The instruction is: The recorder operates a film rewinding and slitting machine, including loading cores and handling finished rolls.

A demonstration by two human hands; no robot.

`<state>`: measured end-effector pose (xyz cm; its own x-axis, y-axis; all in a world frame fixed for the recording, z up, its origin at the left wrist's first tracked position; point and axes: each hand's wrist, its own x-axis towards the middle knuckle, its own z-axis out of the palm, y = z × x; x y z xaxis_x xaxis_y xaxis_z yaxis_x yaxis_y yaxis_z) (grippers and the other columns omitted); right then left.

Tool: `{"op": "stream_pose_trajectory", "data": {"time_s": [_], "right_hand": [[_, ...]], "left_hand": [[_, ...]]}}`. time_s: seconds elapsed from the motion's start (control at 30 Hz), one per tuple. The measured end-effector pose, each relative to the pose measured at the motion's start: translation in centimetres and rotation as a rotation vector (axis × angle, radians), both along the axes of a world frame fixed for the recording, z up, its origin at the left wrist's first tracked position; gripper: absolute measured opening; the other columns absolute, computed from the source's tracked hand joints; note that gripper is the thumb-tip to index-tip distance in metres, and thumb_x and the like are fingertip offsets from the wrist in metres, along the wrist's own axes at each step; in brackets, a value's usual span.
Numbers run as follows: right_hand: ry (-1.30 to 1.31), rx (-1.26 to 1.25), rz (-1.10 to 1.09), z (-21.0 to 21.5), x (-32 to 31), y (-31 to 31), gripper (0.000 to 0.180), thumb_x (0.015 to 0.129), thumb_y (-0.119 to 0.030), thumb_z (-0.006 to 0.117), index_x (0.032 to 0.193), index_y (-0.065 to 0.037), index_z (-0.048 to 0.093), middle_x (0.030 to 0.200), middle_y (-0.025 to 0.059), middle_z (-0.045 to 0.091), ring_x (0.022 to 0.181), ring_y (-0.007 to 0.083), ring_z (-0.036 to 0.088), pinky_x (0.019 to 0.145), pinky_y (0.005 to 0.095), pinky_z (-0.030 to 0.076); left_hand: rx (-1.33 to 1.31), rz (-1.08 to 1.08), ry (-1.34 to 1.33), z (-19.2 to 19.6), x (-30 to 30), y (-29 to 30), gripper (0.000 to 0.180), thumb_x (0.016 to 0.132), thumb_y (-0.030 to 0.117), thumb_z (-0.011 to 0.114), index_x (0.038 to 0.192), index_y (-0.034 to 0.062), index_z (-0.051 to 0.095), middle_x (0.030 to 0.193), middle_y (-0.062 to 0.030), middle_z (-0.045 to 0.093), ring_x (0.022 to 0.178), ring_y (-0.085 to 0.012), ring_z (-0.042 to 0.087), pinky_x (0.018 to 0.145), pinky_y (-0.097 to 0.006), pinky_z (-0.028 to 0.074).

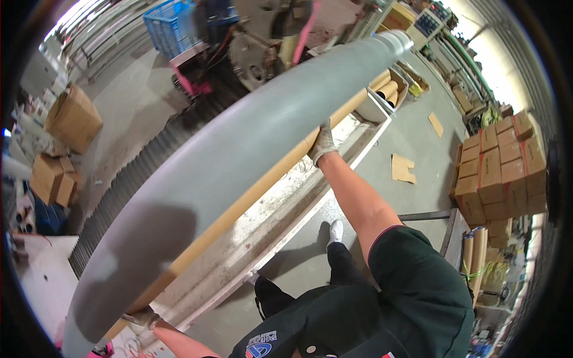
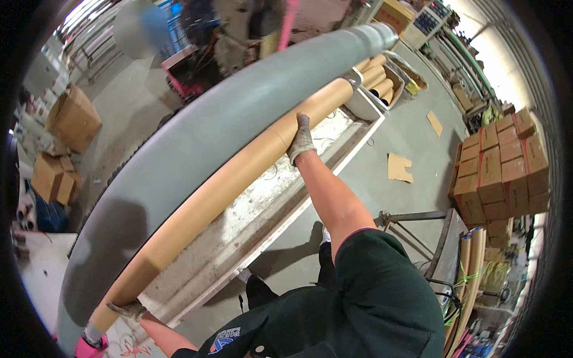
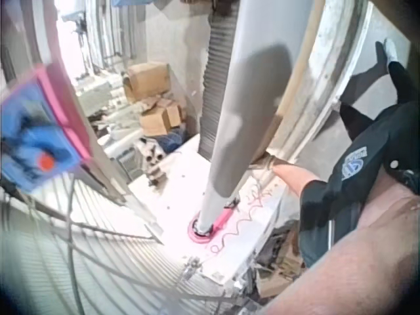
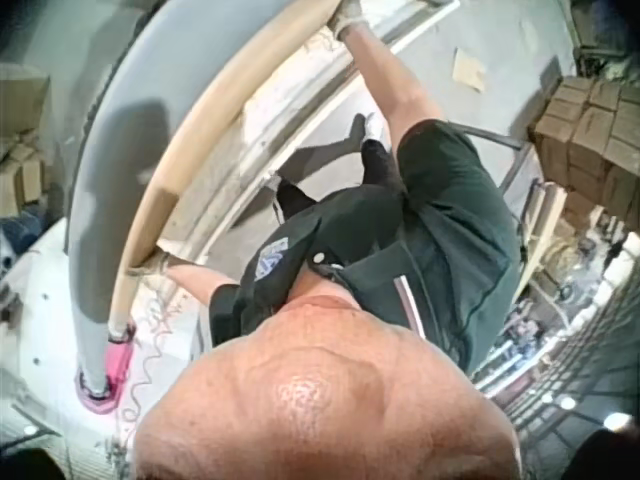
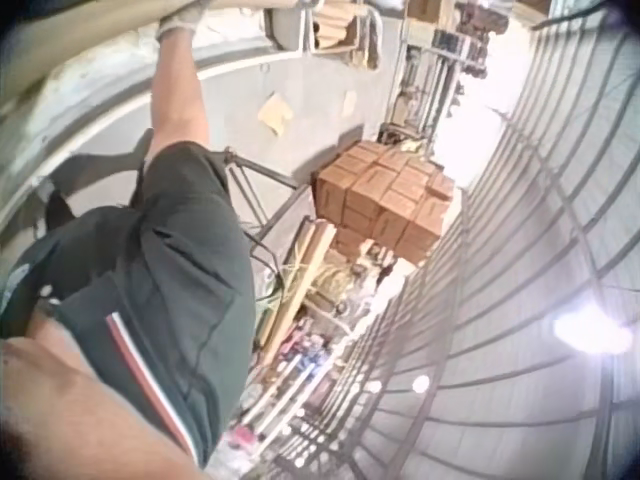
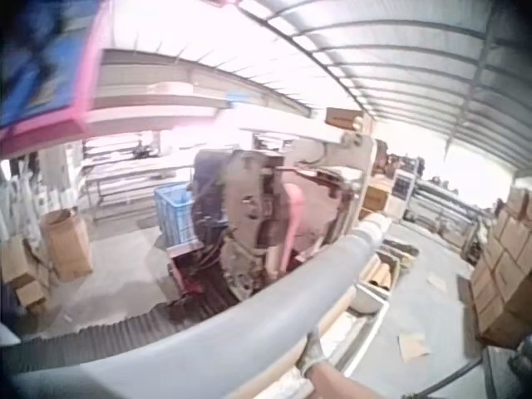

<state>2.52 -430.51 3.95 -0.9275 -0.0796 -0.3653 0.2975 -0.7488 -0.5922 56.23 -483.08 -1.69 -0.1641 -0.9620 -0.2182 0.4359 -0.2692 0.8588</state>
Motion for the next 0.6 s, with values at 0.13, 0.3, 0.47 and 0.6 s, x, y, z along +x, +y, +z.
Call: {"op": "stream_pose_trajectory", "data": {"time_s": [0.13,0.3,0.47,0.6], "right_hand": [[0.0,-0.024,-0.069,-1.7,-8.6,8.3,0.061,0.076,-0.05,0.061,0.119,-0.009,0.045,0.111,0.0098,0.055,0.099,0.0278,0.055,0.088,0.0427,0.046],[0.044,0.04,-0.246,-1.7,-20.8,19.6,0.055,0.07,-0.035,0.069,0.112,-0.006,0.049,0.094,0.0092,0.056,0.081,0.0242,0.058,0.069,0.0407,0.05],[-0.07,0.13,-0.27,-1.6,-32.9,30.4,0.061,0.07,-0.039,0.07,0.116,-0.006,0.047,0.099,0.0118,0.057,0.082,0.0268,0.058,0.069,0.0432,0.05],[-0.03,0.093,-0.243,-1.4,-40.0,37.3,0.061,0.073,-0.042,0.068,0.117,-0.007,0.045,0.102,0.0142,0.057,0.087,0.0286,0.059,0.073,0.0467,0.051]], "left_hand": [[0.029,0.029,-0.025,4.9,-12.0,12.6,0.08,0.075,0.063,0.052,0.133,0.0094,0.036,0.131,-0.0141,0.043,0.119,-0.0333,0.041,0.098,-0.048,0.035],[0.147,-0.018,0.012,5.2,-25.8,26.2,0.091,0.071,0.069,0.049,0.13,0.0006,0.037,0.129,-0.0183,0.043,0.118,-0.0353,0.043,0.1,-0.047,0.034],[0.105,0.012,-0.044,5.2,-36.3,36.1,0.091,0.07,0.069,0.049,0.127,-0.0025,0.04,0.123,-0.0195,0.049,0.112,-0.034,0.049,0.098,-0.047,0.037],[0.12,0.007,-0.044,5.5,-44.5,43.5,0.091,0.071,0.068,0.05,0.127,-0.0027,0.039,0.124,-0.0194,0.048,0.113,-0.0333,0.047,0.099,-0.045,0.035]]}}
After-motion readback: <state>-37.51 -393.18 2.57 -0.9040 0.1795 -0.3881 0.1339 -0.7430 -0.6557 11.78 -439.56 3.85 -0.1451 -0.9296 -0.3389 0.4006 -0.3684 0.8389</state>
